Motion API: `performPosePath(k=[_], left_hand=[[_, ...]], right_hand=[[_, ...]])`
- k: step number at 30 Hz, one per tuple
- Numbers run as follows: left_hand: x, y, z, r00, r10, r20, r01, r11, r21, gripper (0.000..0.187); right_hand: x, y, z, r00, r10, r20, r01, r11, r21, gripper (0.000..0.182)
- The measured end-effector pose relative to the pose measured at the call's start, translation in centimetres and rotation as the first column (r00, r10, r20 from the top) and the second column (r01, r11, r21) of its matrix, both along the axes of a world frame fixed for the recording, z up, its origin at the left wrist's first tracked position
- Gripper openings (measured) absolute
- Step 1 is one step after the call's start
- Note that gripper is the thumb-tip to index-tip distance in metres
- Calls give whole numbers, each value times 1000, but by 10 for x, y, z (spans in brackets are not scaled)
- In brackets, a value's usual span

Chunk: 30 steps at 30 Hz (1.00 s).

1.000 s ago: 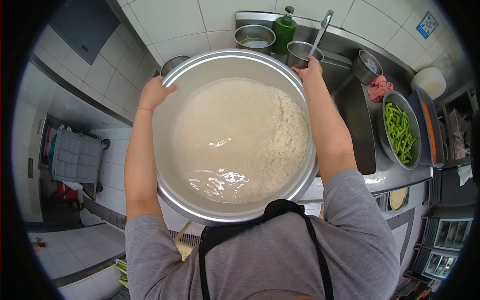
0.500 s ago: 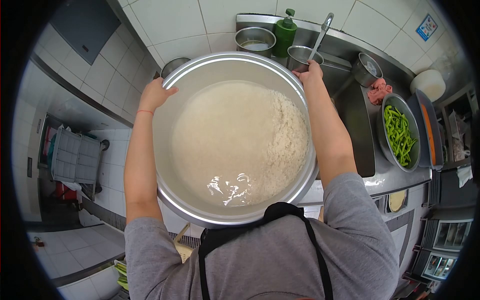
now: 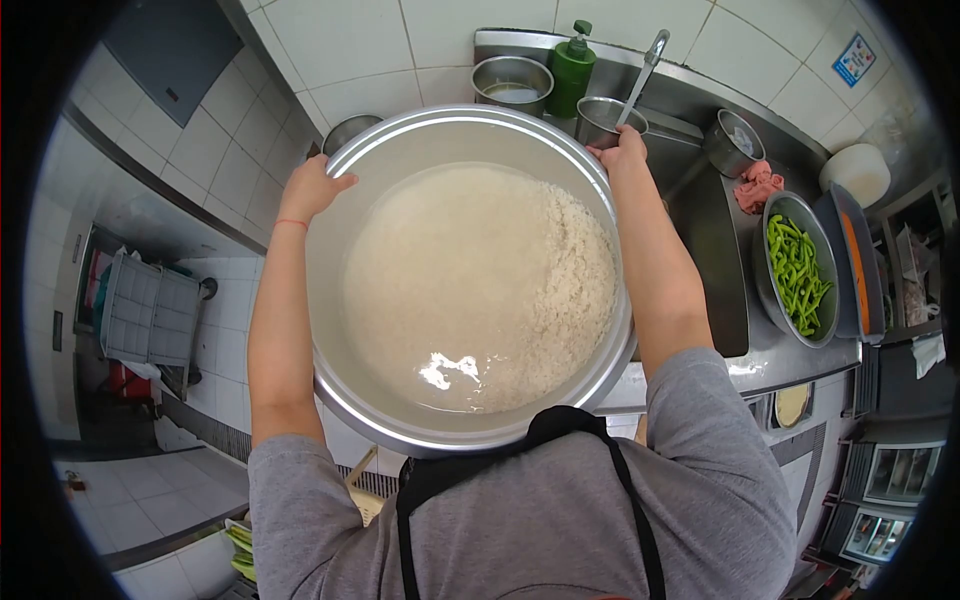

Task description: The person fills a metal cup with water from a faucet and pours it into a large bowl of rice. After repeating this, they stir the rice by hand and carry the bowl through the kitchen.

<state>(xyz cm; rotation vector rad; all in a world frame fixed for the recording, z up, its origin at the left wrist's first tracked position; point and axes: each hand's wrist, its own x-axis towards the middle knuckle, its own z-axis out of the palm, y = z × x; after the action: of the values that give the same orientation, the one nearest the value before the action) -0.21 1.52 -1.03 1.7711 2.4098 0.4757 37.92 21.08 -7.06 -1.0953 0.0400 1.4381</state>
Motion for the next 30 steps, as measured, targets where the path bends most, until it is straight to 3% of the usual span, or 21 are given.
performPosePath(k=[15,17,30], left_hand=[[-1,1,-2,999,-13,-35,13,1000,4,47],[-1,1,-1,999,-12,-39,12,1000,6,47],[-1,0,-1,1000,-17,-20,17,1000,22,46]], right_hand=[[4,3,-4,1000,1,5,-1,1000,-11,33],[5,3,-5,1000,-5,11,5,1000,-30,47],[9,6,-10,1000,1,-8,-1,1000,-26,46]])
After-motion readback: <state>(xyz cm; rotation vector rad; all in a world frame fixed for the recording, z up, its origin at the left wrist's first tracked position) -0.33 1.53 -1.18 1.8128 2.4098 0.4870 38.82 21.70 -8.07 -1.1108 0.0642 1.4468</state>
